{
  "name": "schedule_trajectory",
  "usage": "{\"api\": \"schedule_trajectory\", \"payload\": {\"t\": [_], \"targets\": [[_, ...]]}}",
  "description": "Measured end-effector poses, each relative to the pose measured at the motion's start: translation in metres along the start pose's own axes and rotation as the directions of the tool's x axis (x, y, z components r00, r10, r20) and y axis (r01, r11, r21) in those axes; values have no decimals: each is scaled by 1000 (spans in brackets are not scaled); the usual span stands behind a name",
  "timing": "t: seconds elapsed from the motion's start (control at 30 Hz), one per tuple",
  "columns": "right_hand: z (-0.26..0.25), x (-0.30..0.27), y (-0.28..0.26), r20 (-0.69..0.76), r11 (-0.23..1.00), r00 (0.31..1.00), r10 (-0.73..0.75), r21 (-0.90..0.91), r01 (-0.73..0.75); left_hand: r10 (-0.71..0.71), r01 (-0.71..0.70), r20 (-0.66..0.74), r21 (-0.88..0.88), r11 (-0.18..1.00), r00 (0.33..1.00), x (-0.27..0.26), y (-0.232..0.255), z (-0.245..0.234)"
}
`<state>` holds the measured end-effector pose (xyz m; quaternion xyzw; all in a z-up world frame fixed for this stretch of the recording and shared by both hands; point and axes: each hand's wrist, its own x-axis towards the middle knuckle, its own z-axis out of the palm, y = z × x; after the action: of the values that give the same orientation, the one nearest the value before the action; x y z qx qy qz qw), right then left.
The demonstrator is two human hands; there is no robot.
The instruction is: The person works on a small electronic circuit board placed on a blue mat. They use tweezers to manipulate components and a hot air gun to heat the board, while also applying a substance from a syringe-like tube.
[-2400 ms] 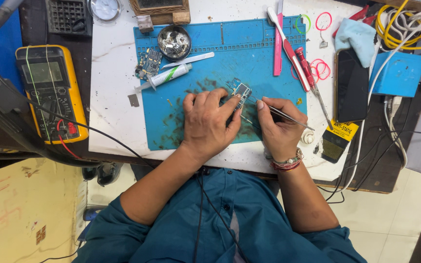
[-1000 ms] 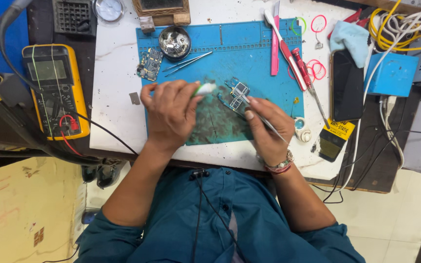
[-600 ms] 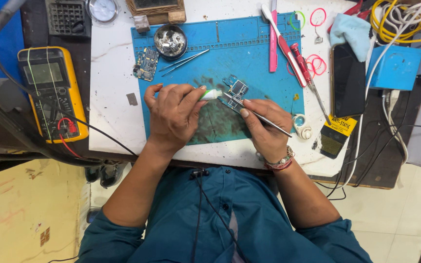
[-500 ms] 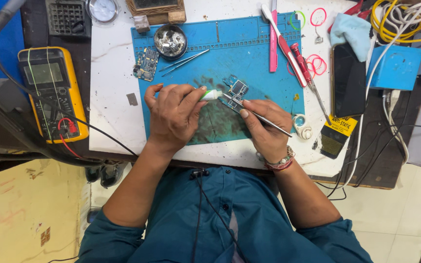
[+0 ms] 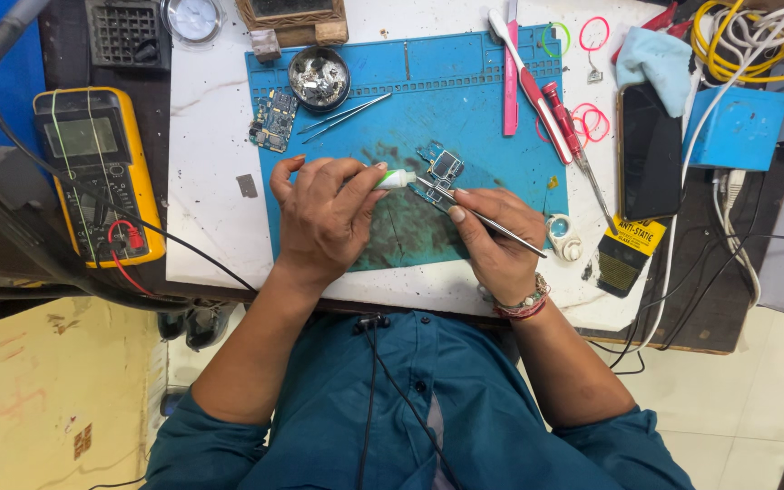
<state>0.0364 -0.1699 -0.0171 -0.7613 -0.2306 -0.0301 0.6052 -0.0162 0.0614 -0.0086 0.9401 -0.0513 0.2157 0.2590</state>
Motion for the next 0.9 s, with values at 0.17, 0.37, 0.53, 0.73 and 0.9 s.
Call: {"api": "schedule_trajectory", "payload": {"t": [0.17, 0.37, 0.53, 0.73, 0.9], "targets": [[0, 0, 1, 5, 1000, 1000, -25, -16, 25, 3, -3, 5, 0, 1000, 1000, -1, -1, 0], [0, 0, 1, 16, 1000, 1000, -5, 2, 5, 13, -13, 11, 3, 1000, 1000, -2, -2, 0], [-1, 1, 3, 25, 999, 999, -31, 15, 31, 17, -17, 2, -18, 1000, 1000, 0, -2, 1], [-1, -1, 5, 13, 998, 998, -66, 8, 66, 20, -20, 4, -42, 999, 1000, 0, -1, 1], [-1, -3, 7, -19, 997, 998, -67, 35, 67, -18, 19, -5, 33, 999, 1000, 2, 0, 2]]}}
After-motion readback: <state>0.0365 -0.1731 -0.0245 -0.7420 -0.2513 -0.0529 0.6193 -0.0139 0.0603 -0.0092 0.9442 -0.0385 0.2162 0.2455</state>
